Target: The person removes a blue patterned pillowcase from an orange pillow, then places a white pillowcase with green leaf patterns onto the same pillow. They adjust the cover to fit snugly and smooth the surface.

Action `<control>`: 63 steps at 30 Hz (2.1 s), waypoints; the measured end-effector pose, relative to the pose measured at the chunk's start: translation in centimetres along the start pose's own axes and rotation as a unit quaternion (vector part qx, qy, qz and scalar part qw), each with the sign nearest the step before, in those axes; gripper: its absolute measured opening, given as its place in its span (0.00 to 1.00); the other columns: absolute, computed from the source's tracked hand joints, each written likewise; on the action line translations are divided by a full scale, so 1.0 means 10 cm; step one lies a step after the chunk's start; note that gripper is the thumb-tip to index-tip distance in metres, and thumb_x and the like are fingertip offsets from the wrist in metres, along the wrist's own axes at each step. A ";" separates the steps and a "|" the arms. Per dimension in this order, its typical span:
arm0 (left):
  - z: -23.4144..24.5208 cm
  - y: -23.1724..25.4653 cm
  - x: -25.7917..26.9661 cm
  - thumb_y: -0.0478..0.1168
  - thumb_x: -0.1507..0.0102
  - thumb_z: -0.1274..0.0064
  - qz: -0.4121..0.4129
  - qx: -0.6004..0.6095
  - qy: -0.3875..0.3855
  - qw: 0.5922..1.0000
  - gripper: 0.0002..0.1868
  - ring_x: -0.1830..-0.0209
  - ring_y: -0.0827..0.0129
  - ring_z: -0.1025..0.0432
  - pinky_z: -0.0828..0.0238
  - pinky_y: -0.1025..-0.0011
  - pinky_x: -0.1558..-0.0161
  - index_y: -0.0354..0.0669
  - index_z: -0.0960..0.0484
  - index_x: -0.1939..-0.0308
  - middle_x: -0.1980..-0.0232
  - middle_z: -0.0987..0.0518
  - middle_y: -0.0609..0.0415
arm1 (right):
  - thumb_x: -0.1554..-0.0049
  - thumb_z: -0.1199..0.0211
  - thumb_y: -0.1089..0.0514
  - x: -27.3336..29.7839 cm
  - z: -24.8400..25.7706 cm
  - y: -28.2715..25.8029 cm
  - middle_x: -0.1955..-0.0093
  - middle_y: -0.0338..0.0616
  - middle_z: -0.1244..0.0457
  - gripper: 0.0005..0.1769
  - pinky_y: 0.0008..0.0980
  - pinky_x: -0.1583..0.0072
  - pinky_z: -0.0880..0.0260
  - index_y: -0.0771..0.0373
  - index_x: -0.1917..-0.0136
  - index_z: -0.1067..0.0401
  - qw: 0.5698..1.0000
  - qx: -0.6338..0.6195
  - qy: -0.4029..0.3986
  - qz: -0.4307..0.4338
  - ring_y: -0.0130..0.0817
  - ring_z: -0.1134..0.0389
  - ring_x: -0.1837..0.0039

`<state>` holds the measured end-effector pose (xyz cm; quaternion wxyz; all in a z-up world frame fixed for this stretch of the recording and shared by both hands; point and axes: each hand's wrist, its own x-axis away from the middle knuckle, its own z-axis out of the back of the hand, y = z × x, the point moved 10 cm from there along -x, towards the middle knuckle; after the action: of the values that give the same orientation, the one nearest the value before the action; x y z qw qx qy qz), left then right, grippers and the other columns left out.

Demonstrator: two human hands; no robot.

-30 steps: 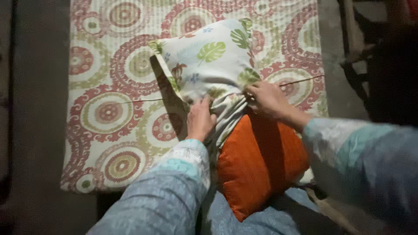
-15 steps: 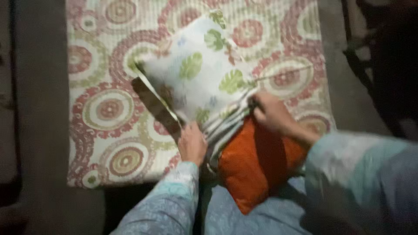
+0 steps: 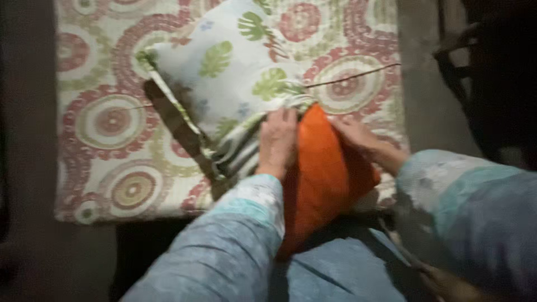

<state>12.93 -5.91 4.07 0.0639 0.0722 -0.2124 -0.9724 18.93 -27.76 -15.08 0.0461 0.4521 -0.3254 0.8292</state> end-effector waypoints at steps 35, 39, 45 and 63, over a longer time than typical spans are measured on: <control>0.27 -0.59 -0.02 0.53 0.38 0.50 0.216 0.088 -0.107 0.966 0.16 0.57 0.41 0.22 0.29 0.46 0.53 0.52 0.13 0.56 0.60 0.16 0.38 | 0.42 0.42 0.34 -0.31 -0.88 -0.42 0.47 0.48 0.31 0.29 0.38 0.51 0.30 0.58 0.42 0.26 0.921 -0.357 -0.112 -0.107 0.37 0.32 0.51; 0.27 -0.74 0.10 0.57 0.38 0.51 0.275 0.128 -0.106 0.947 0.21 0.56 0.41 0.22 0.28 0.48 0.53 0.48 0.12 0.59 0.59 0.16 0.38 | 0.42 0.45 0.42 0.21 -0.65 -0.65 0.38 0.56 0.34 0.30 0.42 0.43 0.31 0.62 0.34 0.30 0.925 -0.294 -0.147 -0.189 0.46 0.33 0.41; 0.25 -0.83 0.11 0.64 0.41 0.51 0.271 0.149 -0.134 0.942 0.27 0.55 0.44 0.21 0.28 0.49 0.52 0.47 0.13 0.57 0.57 0.15 0.41 | 0.50 0.36 0.64 1.42 -0.09 -1.61 0.38 0.42 0.37 0.35 0.30 0.38 0.32 0.61 0.29 0.35 0.980 -0.105 -0.103 0.132 0.30 0.33 0.39; 0.17 -0.50 0.31 0.36 0.48 0.36 0.129 -0.008 -0.075 0.989 0.28 0.59 0.42 0.22 0.26 0.49 0.58 0.41 0.30 0.46 0.59 0.19 0.39 | 0.37 0.36 0.56 0.80 -0.73 -0.40 0.79 0.28 0.55 0.24 0.25 0.73 0.55 0.56 0.71 0.43 0.545 -0.774 -0.201 -0.254 0.20 0.56 0.77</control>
<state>9.18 -1.23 3.16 0.1735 -0.0298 -0.2166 -0.9602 10.47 -22.09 -9.66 0.5201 0.4595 -0.7133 0.0974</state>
